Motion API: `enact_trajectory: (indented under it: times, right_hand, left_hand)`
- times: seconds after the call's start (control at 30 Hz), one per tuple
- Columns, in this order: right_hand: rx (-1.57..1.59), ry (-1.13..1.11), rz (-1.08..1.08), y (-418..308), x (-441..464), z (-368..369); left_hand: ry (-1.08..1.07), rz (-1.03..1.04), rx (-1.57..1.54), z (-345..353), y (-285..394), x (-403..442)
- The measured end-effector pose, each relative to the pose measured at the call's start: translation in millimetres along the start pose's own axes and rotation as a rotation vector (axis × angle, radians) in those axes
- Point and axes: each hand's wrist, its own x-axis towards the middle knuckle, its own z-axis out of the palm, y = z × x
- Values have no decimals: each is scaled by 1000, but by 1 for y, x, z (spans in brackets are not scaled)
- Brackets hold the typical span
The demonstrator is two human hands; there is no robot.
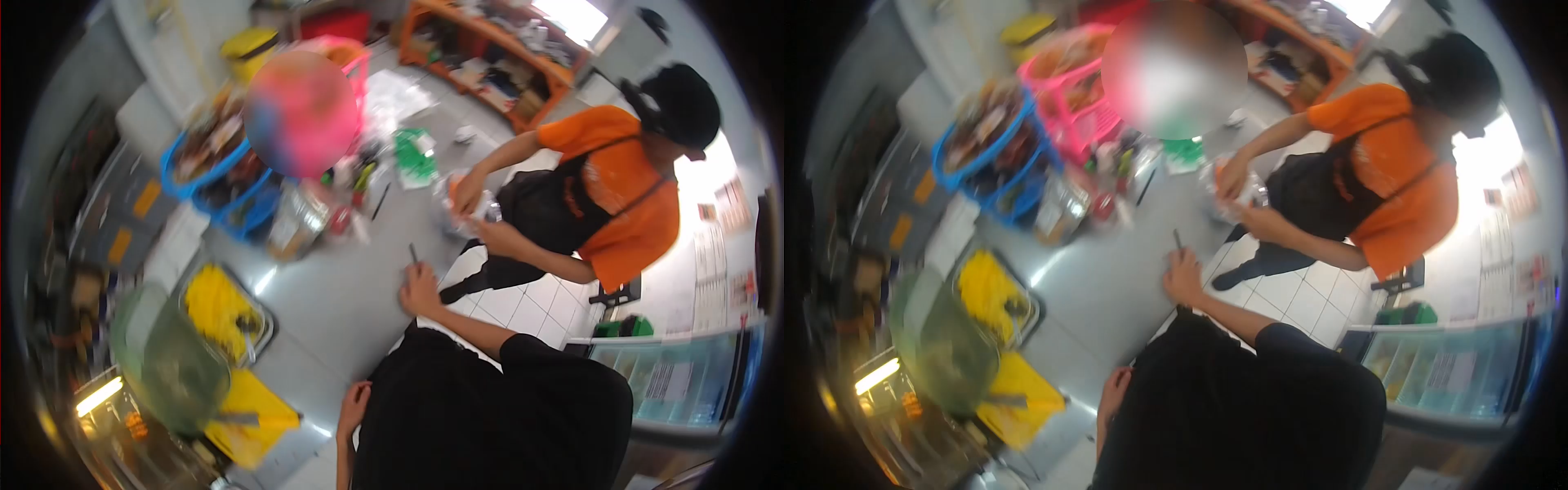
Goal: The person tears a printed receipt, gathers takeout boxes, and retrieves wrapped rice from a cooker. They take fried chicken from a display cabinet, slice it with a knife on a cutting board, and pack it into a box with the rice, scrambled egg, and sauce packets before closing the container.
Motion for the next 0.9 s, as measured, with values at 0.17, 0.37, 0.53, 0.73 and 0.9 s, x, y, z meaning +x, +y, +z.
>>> enact_trajectory:
  times: [0.17,0.37,0.53,0.73,0.9]
  right_hand:
    - [54,95,-127,28,42,28]
    - [126,-28,-465,-24,75,45]
    - [142,52,-328,-69,96,68]
    - [34,31,-514,-105,109,75]
    - [267,-395,-407,-128,40,87]
  left_hand:
    - [234,135,93,9,-37,-14]
    - [367,98,224,3,-28,-23]
    - [504,128,217,-9,-38,-10]
    - [486,47,63,-27,-74,12]
    - [574,195,57,-26,-94,18]
